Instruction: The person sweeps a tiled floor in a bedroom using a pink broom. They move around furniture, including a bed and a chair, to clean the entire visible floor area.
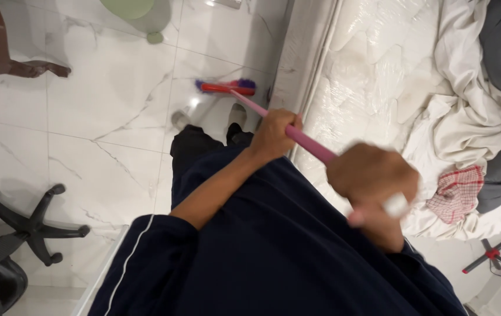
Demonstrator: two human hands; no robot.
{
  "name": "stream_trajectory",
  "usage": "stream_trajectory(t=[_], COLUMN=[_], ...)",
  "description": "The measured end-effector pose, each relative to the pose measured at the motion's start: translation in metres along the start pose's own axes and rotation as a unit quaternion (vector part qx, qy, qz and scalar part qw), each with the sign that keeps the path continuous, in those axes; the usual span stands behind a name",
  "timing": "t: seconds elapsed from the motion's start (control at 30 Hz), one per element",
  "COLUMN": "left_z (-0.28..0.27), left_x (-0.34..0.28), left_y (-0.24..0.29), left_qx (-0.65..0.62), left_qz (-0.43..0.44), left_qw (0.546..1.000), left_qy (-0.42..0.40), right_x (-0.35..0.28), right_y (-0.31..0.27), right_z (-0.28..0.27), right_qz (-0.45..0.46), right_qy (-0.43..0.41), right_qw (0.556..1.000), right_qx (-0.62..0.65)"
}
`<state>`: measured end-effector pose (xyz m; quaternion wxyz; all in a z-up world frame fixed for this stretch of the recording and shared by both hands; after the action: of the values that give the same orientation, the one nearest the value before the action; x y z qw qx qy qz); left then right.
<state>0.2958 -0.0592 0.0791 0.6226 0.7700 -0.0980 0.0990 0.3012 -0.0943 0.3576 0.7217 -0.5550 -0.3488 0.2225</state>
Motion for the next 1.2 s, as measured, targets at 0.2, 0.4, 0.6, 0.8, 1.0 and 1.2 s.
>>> stream_trajectory(t=[0.2, 0.4, 0.6, 0.8, 1.0, 1.2], left_z=[-0.053, -0.096, -0.105, -0.082, -0.119, -0.148], left_x=[0.034, 0.055, -0.003, -0.069, -0.068, 0.015], left_y=[0.02, -0.075, -0.061, -0.042, 0.002, -0.031], left_qx=[-0.018, -0.058, -0.119, -0.177, -0.216, -0.194], left_qz=[0.088, 0.096, 0.091, -0.038, 0.116, 0.174], left_qw=[0.993, 0.994, 0.978, 0.889, 0.895, 0.936], left_qy=[0.072, -0.011, -0.146, -0.42, -0.373, -0.237], right_x=[0.038, 0.06, 0.054, 0.066, 0.076, 0.068], right_y=[-0.008, 0.098, 0.079, 0.051, 0.022, 0.071], right_z=[0.063, 0.071, 0.093, 0.132, 0.176, 0.167], right_qz=[-0.073, -0.039, 0.007, 0.084, -0.042, 0.033], right_qy=[-0.241, 0.076, 0.398, 0.503, 0.281, 0.428], right_qw=[0.966, 0.972, 0.904, 0.843, 0.94, 0.871], right_qx=[-0.066, -0.217, -0.159, -0.171, -0.187, -0.24])
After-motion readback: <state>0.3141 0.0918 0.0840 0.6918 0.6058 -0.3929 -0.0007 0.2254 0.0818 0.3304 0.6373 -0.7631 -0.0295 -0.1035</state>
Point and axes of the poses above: each hand's wrist, its own x-axis towards the middle knuckle, its own z-axis out of the palm, y = z × x, the point moved 10 cm from there along x, towards the middle knuckle, and after that the axes turned 8 degrees about z, right-handed, at the moved point
